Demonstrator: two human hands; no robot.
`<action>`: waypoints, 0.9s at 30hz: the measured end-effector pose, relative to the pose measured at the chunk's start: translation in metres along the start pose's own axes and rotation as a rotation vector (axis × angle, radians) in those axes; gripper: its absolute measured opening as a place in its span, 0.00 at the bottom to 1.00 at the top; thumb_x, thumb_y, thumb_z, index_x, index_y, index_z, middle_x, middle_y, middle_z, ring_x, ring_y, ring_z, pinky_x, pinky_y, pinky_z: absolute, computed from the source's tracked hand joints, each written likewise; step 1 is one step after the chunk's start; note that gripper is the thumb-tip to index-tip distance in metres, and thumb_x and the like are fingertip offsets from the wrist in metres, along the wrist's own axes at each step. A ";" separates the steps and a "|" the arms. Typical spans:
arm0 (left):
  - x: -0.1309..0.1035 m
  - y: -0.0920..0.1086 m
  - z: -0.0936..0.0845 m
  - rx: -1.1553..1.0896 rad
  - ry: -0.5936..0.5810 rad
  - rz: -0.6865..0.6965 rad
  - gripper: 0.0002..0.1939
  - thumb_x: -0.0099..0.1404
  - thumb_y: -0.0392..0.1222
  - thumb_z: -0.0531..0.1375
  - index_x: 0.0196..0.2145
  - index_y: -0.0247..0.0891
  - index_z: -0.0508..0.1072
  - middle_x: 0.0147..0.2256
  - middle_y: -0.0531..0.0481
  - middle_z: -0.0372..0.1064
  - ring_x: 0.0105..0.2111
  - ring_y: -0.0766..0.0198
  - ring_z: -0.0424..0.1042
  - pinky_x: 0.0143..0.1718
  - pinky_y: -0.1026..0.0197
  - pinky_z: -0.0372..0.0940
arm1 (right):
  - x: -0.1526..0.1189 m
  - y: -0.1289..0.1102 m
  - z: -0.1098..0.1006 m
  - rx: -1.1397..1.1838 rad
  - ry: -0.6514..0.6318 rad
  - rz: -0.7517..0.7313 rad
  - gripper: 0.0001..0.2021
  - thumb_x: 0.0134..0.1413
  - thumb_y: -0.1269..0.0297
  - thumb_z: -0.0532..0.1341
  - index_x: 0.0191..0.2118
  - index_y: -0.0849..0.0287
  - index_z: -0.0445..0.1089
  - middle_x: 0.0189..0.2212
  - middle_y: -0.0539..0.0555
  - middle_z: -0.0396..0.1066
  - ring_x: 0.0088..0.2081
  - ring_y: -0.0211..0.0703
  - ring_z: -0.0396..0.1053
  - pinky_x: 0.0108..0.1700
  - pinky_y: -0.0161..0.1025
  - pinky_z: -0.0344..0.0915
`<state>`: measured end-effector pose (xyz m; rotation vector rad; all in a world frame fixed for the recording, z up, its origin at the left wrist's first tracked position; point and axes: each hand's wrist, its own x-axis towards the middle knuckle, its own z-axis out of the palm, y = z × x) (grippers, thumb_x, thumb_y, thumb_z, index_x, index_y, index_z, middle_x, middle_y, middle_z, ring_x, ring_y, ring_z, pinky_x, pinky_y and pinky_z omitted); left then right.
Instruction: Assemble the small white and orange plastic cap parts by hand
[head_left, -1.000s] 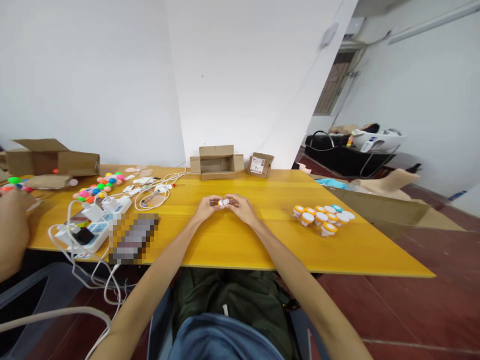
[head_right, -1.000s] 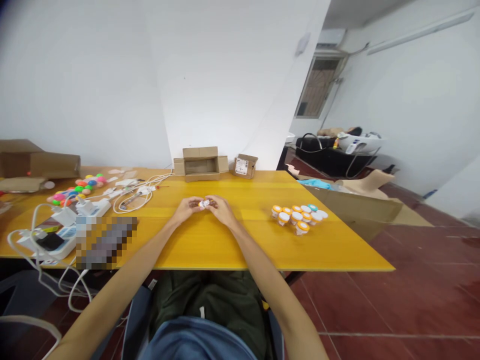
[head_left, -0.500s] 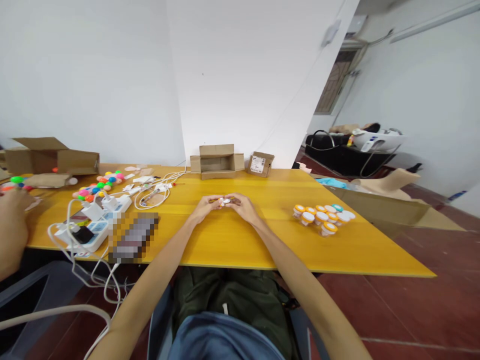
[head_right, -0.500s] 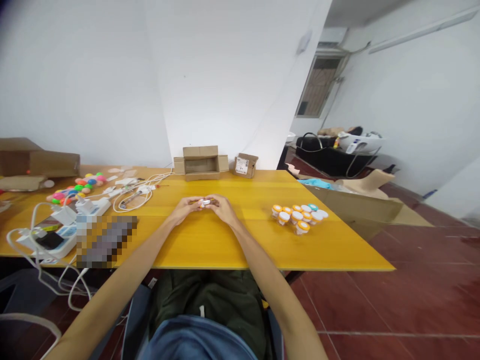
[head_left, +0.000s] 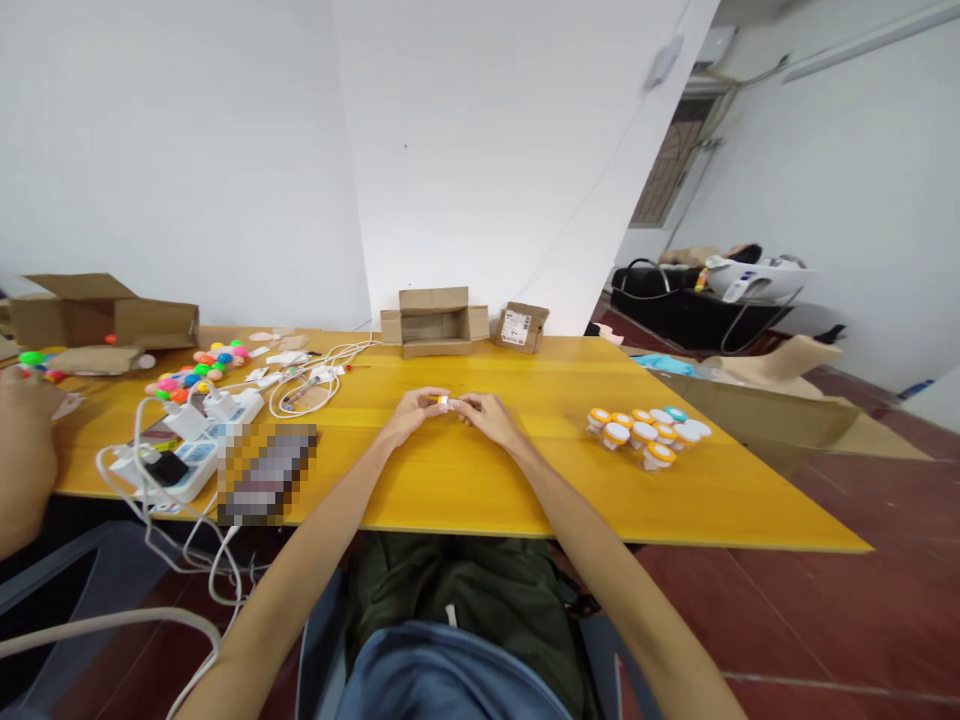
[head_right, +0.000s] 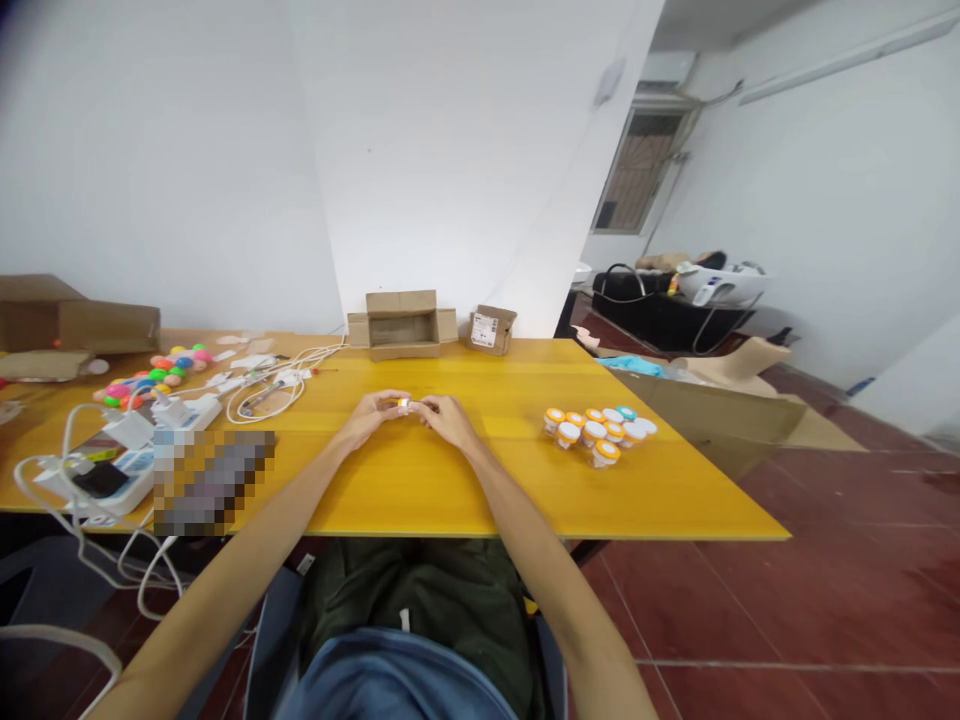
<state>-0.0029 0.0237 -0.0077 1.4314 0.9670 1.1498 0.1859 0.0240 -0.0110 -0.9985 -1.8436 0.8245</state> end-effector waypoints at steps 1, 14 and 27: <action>0.000 0.000 0.000 0.003 -0.001 0.005 0.23 0.46 0.47 0.75 0.40 0.38 0.81 0.39 0.46 0.80 0.41 0.57 0.77 0.51 0.54 0.68 | 0.000 0.000 0.000 -0.003 0.004 0.001 0.13 0.56 0.53 0.62 0.28 0.57 0.75 0.20 0.49 0.74 0.22 0.40 0.72 0.28 0.36 0.68; -0.001 0.003 0.003 0.029 0.027 0.039 0.23 0.46 0.48 0.74 0.39 0.38 0.80 0.37 0.46 0.80 0.40 0.57 0.77 0.48 0.55 0.69 | 0.002 0.000 0.000 -0.025 -0.016 0.043 0.16 0.59 0.54 0.58 0.24 0.56 0.69 0.19 0.48 0.71 0.21 0.37 0.67 0.28 0.34 0.63; -0.003 0.006 0.003 -0.044 0.035 -0.023 0.21 0.50 0.58 0.71 0.31 0.36 0.80 0.28 0.48 0.77 0.28 0.64 0.74 0.36 0.61 0.70 | 0.002 0.000 0.003 -0.045 0.073 -0.162 0.06 0.49 0.64 0.66 0.35 0.54 0.74 0.35 0.51 0.76 0.38 0.44 0.72 0.39 0.38 0.68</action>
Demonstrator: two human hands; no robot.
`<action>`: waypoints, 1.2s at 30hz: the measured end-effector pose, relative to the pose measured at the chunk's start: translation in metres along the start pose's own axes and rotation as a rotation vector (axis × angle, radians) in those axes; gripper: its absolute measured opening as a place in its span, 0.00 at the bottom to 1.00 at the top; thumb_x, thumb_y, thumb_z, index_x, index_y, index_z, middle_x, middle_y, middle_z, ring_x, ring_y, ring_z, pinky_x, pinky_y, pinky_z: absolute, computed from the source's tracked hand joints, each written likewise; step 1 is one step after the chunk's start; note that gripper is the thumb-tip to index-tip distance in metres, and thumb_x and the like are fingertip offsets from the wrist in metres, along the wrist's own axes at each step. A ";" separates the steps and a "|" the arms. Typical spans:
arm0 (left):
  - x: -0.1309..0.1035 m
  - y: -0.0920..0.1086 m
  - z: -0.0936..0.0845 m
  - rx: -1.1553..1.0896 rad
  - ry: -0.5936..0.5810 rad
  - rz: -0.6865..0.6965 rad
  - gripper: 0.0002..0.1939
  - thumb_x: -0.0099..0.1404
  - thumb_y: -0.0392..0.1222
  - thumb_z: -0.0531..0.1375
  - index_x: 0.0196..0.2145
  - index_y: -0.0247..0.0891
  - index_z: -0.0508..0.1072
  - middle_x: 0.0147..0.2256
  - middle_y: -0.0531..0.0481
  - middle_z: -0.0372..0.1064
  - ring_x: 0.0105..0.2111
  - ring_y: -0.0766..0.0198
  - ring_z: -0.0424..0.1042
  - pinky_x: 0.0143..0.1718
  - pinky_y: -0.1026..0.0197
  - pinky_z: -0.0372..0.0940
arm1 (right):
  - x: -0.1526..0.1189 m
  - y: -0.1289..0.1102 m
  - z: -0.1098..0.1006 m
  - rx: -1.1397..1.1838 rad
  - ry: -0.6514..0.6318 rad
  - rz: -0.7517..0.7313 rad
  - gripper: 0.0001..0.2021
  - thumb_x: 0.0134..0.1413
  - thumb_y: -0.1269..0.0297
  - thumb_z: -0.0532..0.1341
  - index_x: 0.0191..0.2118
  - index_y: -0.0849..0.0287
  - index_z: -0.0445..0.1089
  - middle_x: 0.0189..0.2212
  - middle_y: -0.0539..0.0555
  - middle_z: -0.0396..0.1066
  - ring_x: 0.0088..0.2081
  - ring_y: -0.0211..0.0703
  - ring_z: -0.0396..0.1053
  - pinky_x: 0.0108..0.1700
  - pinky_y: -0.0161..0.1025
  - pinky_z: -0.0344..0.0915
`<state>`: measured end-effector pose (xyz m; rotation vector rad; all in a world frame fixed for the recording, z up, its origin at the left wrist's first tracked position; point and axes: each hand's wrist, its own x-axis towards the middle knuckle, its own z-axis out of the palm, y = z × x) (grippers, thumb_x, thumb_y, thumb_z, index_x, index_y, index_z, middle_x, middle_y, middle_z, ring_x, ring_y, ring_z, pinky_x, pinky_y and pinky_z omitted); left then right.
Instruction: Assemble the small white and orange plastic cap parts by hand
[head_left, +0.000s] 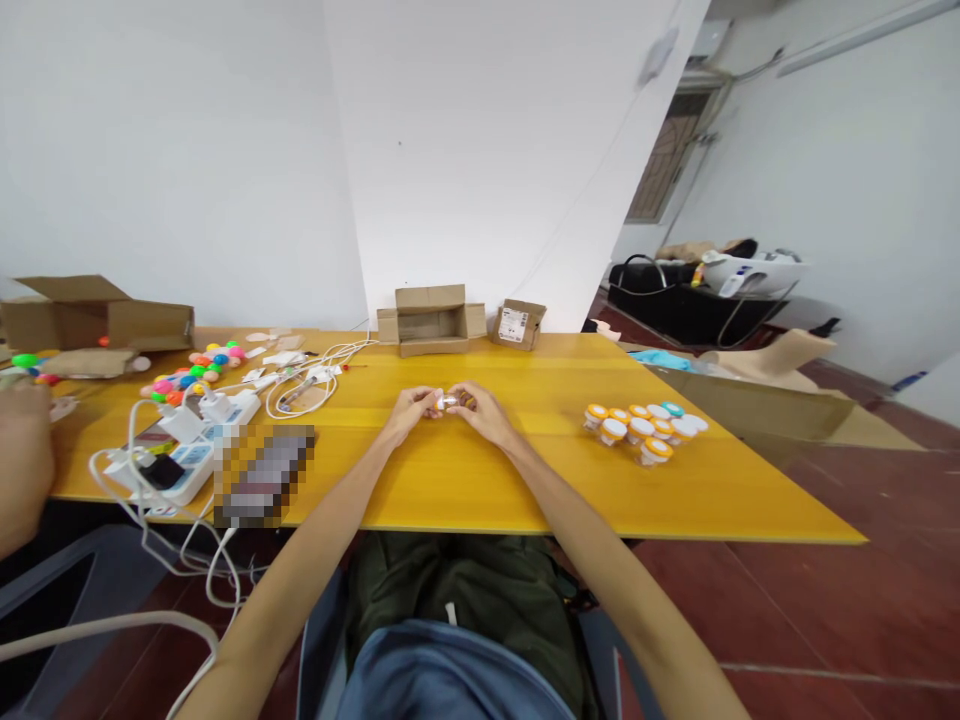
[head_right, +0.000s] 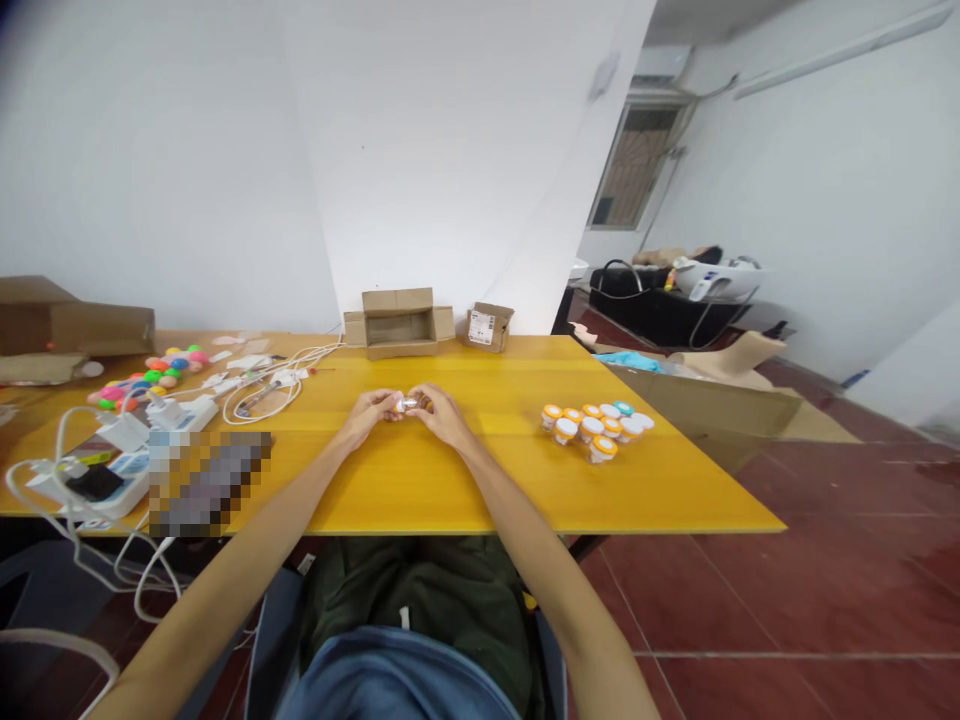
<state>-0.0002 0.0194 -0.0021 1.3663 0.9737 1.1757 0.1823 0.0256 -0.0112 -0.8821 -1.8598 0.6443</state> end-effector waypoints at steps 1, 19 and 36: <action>0.000 -0.001 0.000 0.002 0.001 -0.001 0.22 0.51 0.59 0.71 0.31 0.36 0.80 0.28 0.48 0.77 0.28 0.63 0.75 0.36 0.61 0.71 | 0.000 0.000 0.000 -0.005 0.003 -0.003 0.06 0.48 0.64 0.66 0.35 0.54 0.74 0.35 0.51 0.76 0.38 0.43 0.72 0.39 0.38 0.68; 0.004 -0.005 0.000 0.024 -0.051 0.113 0.24 0.47 0.52 0.74 0.40 0.37 0.79 0.38 0.46 0.80 0.42 0.56 0.77 0.51 0.53 0.67 | -0.002 -0.014 -0.004 -0.060 -0.072 0.249 0.21 0.60 0.47 0.57 0.22 0.56 0.67 0.17 0.48 0.69 0.21 0.37 0.67 0.29 0.34 0.62; 0.004 -0.006 0.000 0.031 -0.023 0.125 0.24 0.52 0.59 0.70 0.36 0.36 0.79 0.31 0.48 0.77 0.31 0.62 0.74 0.35 0.61 0.68 | -0.001 -0.007 0.003 0.001 -0.073 0.209 0.22 0.60 0.43 0.56 0.25 0.56 0.67 0.19 0.49 0.70 0.20 0.37 0.67 0.27 0.34 0.63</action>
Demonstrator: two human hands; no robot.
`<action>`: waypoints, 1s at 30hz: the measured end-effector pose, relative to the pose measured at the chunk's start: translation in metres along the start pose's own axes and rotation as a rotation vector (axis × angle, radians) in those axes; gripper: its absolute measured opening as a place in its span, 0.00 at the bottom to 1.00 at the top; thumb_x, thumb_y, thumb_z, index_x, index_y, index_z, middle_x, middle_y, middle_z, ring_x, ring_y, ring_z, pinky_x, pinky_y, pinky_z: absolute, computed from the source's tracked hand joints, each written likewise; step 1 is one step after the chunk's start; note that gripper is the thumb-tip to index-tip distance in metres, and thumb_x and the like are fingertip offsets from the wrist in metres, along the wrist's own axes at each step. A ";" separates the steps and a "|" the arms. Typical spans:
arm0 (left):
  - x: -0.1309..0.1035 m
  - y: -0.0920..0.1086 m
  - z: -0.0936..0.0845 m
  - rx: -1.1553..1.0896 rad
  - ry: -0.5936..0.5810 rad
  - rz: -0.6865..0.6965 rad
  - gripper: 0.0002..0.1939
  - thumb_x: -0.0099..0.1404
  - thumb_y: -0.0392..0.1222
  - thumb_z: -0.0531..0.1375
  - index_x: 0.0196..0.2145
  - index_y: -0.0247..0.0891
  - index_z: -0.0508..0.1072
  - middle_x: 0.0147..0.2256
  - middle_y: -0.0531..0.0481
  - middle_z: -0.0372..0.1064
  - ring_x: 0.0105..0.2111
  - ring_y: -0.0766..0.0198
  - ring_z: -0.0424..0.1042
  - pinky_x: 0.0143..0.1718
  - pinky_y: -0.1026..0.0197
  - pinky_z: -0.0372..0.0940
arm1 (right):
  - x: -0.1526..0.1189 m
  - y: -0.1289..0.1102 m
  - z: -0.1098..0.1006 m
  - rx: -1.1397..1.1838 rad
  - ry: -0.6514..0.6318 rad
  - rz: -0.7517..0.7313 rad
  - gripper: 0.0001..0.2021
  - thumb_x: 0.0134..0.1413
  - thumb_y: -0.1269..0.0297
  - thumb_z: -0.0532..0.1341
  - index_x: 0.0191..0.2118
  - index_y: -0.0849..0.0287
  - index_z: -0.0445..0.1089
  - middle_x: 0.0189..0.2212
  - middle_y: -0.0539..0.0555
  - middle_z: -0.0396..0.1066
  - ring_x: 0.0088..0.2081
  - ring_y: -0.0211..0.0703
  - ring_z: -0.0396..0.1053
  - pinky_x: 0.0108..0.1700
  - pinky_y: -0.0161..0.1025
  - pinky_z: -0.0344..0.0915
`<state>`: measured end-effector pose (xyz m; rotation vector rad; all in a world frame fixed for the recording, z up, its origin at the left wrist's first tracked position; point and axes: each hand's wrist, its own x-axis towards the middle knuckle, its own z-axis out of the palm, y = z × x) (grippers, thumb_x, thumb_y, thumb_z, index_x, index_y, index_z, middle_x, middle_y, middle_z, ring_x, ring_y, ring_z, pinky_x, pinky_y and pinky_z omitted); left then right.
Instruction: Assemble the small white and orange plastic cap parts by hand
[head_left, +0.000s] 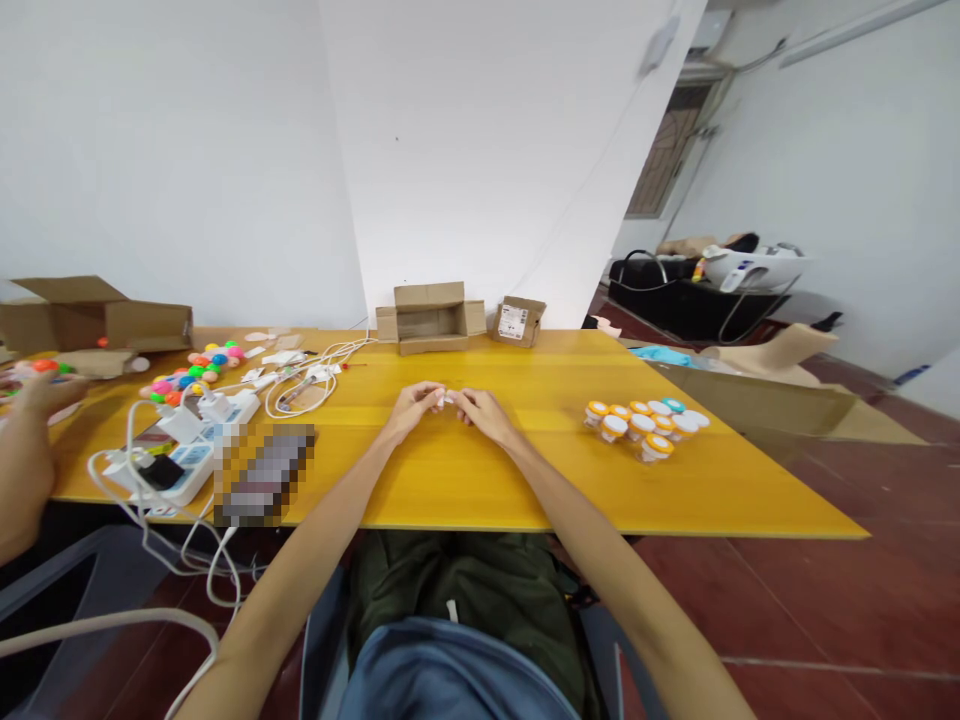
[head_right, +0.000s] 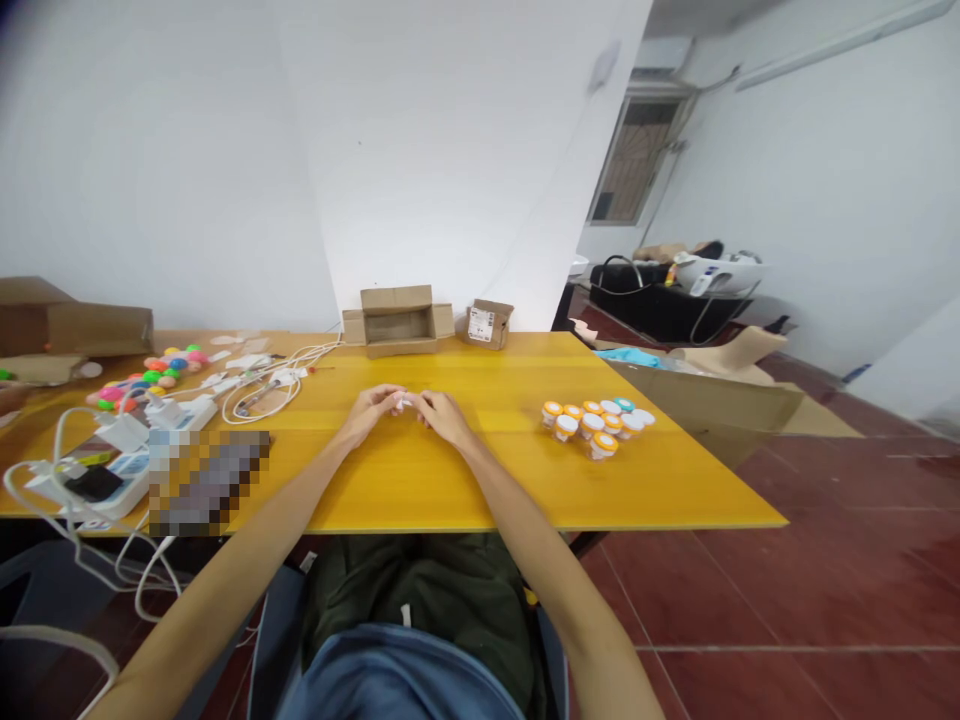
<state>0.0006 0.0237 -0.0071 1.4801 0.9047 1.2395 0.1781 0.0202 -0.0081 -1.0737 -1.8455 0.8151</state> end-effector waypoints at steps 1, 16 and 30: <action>0.000 0.000 0.000 0.002 -0.003 -0.006 0.24 0.53 0.60 0.69 0.36 0.35 0.79 0.30 0.48 0.76 0.30 0.63 0.74 0.34 0.62 0.68 | 0.000 0.001 0.001 -0.015 0.015 -0.033 0.20 0.59 0.45 0.58 0.26 0.56 0.68 0.21 0.49 0.71 0.21 0.37 0.68 0.28 0.35 0.64; -0.001 0.007 0.007 0.082 0.039 -0.115 0.26 0.60 0.64 0.62 0.21 0.37 0.70 0.13 0.54 0.64 0.16 0.68 0.66 0.21 0.66 0.61 | -0.007 -0.003 -0.001 -0.268 0.110 -0.325 0.06 0.55 0.68 0.63 0.39 0.53 0.72 0.37 0.52 0.74 0.35 0.43 0.71 0.38 0.38 0.67; -0.002 0.009 0.004 -0.007 -0.027 -0.087 0.21 0.56 0.60 0.67 0.32 0.37 0.75 0.23 0.53 0.72 0.23 0.67 0.71 0.27 0.65 0.64 | 0.001 0.000 0.000 -0.101 0.115 -0.151 0.07 0.55 0.59 0.62 0.34 0.56 0.74 0.29 0.50 0.76 0.30 0.41 0.70 0.36 0.37 0.67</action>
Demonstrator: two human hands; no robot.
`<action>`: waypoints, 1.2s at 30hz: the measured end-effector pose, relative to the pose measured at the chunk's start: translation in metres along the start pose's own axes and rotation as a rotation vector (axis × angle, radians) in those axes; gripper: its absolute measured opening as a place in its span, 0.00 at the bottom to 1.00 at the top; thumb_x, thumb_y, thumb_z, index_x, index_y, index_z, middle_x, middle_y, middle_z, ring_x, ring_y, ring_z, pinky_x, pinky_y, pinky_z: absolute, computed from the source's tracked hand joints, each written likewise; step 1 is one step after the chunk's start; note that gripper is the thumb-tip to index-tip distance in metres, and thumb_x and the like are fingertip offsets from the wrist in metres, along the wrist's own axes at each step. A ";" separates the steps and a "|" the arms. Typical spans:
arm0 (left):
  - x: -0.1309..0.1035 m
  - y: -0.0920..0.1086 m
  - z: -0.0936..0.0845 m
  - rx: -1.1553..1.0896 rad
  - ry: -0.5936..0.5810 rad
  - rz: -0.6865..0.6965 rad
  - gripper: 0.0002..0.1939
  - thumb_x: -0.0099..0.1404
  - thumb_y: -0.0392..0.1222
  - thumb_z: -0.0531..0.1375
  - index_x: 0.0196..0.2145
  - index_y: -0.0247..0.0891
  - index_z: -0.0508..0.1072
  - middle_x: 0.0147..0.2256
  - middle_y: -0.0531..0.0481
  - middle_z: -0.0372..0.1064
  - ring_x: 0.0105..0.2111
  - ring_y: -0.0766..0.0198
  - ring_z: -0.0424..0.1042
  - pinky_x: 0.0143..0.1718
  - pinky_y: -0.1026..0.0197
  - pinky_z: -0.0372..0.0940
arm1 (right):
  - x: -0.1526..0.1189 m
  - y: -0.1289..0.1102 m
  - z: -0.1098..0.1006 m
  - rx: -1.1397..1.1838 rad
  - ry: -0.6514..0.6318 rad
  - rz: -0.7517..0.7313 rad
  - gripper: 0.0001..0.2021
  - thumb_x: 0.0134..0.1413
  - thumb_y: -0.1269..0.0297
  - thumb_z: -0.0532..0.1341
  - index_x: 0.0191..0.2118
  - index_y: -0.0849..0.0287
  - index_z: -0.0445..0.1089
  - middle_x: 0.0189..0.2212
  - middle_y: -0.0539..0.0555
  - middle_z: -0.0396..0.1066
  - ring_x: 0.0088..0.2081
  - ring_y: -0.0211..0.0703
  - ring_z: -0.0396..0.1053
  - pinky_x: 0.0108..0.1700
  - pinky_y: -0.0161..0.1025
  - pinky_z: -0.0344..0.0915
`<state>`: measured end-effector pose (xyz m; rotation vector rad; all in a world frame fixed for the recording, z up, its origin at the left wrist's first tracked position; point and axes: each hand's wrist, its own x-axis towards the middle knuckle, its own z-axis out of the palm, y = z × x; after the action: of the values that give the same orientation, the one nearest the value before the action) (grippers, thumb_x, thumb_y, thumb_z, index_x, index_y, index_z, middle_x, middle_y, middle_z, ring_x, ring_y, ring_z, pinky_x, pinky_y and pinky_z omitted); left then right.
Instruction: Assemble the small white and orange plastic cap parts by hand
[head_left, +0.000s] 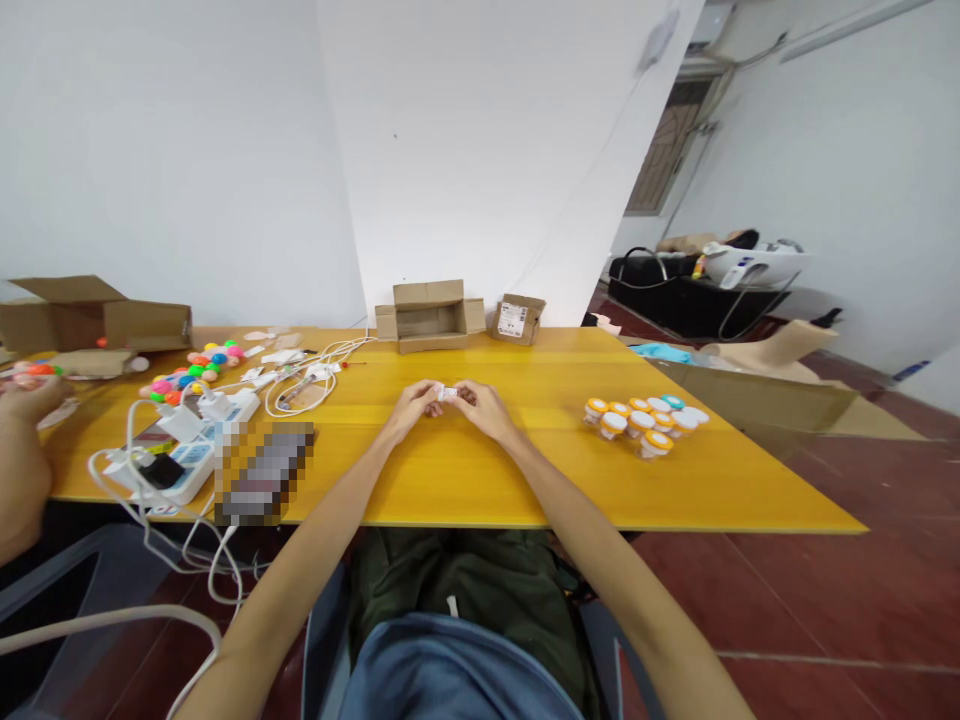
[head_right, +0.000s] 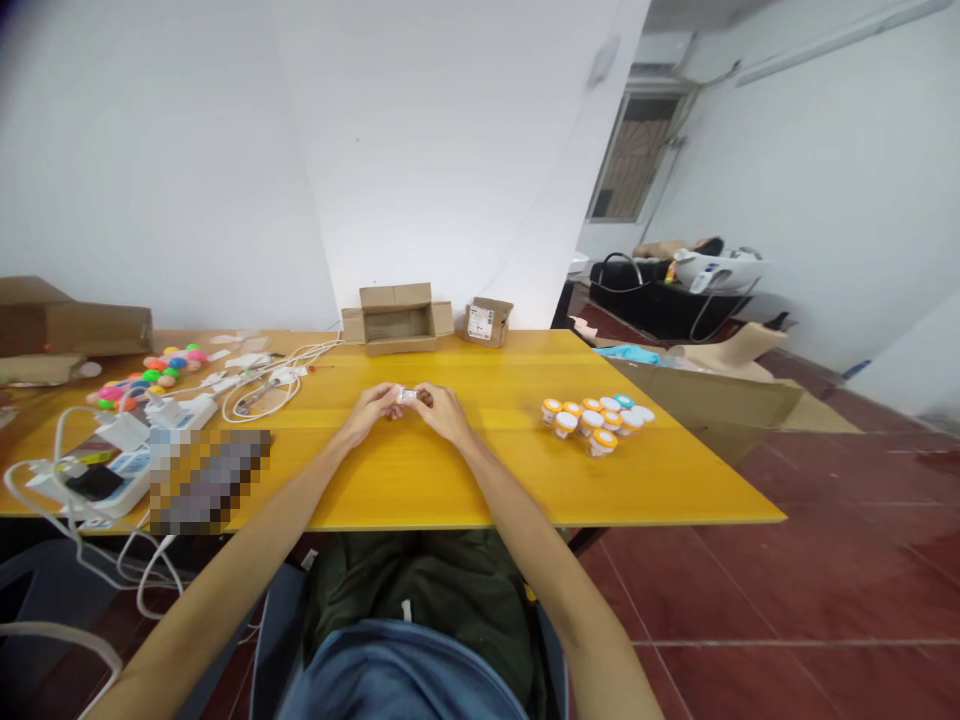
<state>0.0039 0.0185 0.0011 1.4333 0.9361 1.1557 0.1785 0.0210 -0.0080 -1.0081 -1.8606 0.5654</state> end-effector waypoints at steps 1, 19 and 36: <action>0.000 0.000 0.000 0.000 -0.004 -0.003 0.21 0.56 0.59 0.67 0.32 0.36 0.75 0.23 0.53 0.72 0.22 0.68 0.71 0.26 0.65 0.64 | 0.000 0.000 0.000 0.010 -0.004 0.003 0.07 0.55 0.59 0.62 0.34 0.56 0.74 0.29 0.50 0.76 0.30 0.41 0.70 0.36 0.38 0.67; -0.003 0.006 0.005 0.051 0.011 -0.094 0.25 0.60 0.63 0.63 0.24 0.36 0.70 0.19 0.52 0.68 0.17 0.69 0.65 0.21 0.65 0.60 | -0.005 -0.004 -0.005 -0.114 0.003 -0.215 0.05 0.56 0.70 0.61 0.38 0.54 0.73 0.37 0.53 0.73 0.37 0.44 0.70 0.41 0.38 0.67; 0.001 0.000 0.001 0.080 -0.005 -0.049 0.25 0.59 0.64 0.63 0.25 0.37 0.71 0.19 0.54 0.66 0.18 0.70 0.63 0.21 0.65 0.55 | -0.004 -0.004 -0.004 -0.117 -0.007 -0.063 0.08 0.56 0.57 0.63 0.34 0.55 0.73 0.30 0.51 0.75 0.29 0.42 0.69 0.35 0.37 0.65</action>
<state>0.0052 0.0189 0.0010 1.4691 1.0184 1.0888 0.1817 0.0156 -0.0054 -1.0202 -1.9432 0.4278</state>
